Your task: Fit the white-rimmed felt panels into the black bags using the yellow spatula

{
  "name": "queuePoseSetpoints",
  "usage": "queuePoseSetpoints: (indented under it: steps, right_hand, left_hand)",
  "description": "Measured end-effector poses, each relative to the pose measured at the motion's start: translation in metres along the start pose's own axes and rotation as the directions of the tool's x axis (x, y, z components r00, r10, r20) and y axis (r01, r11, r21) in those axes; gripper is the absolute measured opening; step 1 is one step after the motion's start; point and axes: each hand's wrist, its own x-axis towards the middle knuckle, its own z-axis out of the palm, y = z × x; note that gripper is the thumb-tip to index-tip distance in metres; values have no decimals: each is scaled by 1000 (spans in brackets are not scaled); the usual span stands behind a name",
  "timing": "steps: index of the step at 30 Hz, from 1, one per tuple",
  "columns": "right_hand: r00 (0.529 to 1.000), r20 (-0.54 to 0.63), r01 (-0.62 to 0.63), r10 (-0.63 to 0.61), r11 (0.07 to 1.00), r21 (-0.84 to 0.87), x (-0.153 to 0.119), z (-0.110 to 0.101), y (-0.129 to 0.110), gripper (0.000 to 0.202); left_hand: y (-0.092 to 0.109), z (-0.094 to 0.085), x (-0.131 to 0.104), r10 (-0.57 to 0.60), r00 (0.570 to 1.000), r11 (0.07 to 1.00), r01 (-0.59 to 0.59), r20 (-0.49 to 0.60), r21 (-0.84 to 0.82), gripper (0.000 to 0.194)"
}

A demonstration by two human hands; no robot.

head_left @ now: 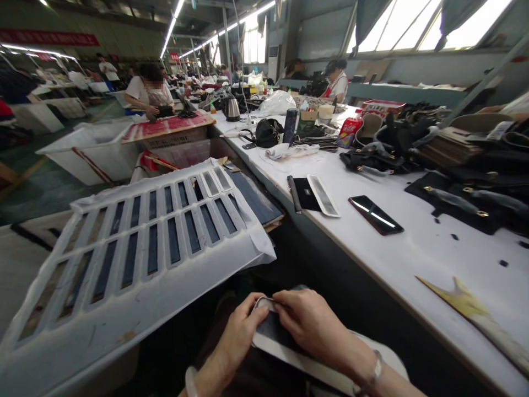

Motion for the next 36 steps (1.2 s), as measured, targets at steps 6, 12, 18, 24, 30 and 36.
queuePoseSetpoints:
  steps: [6, 12, 18, 24, 30, 36]
  right_hand:
    - [994, 14, 112, -112, 972, -206, 22, 11, 5, 19]
    - [999, -38, 23, -32, 978, -207, 28, 21, 4, 18]
    - [996, -67, 51, -54, 997, -50, 1, -10, 1, 20]
    - [991, 0, 132, -132, 991, -37, -33, -8, 0, 28]
    - [996, 15, 91, -92, 995, 39, -40, -2, 1, 32]
    - [991, 105, 78, -79, 997, 12, -44, -6, 0, 67]
  left_hand:
    - [-4, 1, 5, -41, 998, 999, 42, -37, 8, 27]
    - [-3, 2, 5, -60, 998, 997, 58, -37, -46, 23]
    - [7, 0, 4, -52, 999, 998, 51, -9, -45, 22]
    - [1, 1, 4, -25, 1000, 997, 26, 8, -66, 24]
    - [-10, -7, -9, 10, 995, 985, 7, 98, -172, 58]
    - [-20, -19, -10, 48, 971, 949, 29, 236, -315, 71]
